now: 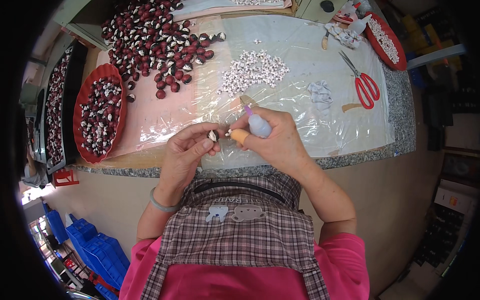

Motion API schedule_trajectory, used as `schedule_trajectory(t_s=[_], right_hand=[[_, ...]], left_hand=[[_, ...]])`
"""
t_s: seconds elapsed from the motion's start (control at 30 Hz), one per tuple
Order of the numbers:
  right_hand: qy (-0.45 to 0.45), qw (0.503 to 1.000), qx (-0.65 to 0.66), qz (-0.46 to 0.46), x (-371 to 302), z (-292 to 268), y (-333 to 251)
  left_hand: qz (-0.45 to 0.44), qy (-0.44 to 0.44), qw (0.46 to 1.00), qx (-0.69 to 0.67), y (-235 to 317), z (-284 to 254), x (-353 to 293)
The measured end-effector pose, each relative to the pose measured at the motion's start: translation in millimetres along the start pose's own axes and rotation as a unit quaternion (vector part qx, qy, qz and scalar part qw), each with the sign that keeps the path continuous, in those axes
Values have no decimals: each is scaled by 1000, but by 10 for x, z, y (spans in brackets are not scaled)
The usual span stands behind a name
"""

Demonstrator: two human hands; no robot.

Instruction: Applying glue to small toy components and assembling them at a factory workbench.

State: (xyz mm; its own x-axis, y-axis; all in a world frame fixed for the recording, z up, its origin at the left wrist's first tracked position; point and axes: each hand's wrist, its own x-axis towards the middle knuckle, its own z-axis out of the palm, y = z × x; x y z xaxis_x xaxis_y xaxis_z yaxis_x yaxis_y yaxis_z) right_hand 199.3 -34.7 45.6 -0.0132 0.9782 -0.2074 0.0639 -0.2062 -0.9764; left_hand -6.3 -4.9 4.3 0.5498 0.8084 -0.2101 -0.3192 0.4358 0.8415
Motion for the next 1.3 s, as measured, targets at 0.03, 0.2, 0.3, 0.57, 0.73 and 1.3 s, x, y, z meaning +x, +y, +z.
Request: schedule_trajectory(t_s=[0.03, 0.2, 0.3, 0.57, 0.73, 1.3], right_hand=[[0, 1000, 1, 1, -11, 44, 6], [19, 999, 35, 9, -29, 133, 37], [24, 999, 37, 11, -42, 159, 68], [42, 997, -47, -35, -76, 203, 170], [74, 987, -96, -102, -117, 305, 305], [22, 996, 29, -87, -63, 208, 210]], left_hand=[[5, 4, 1000, 14, -7, 6, -3], [20, 14, 997, 71, 6, 43, -16], [36, 10, 995, 91, -9, 58, -20], [130, 31, 958, 254, -25, 97, -30], [226, 54, 881, 411, -9, 132, -28], [105, 69, 985, 122, 311, -211, 18]])
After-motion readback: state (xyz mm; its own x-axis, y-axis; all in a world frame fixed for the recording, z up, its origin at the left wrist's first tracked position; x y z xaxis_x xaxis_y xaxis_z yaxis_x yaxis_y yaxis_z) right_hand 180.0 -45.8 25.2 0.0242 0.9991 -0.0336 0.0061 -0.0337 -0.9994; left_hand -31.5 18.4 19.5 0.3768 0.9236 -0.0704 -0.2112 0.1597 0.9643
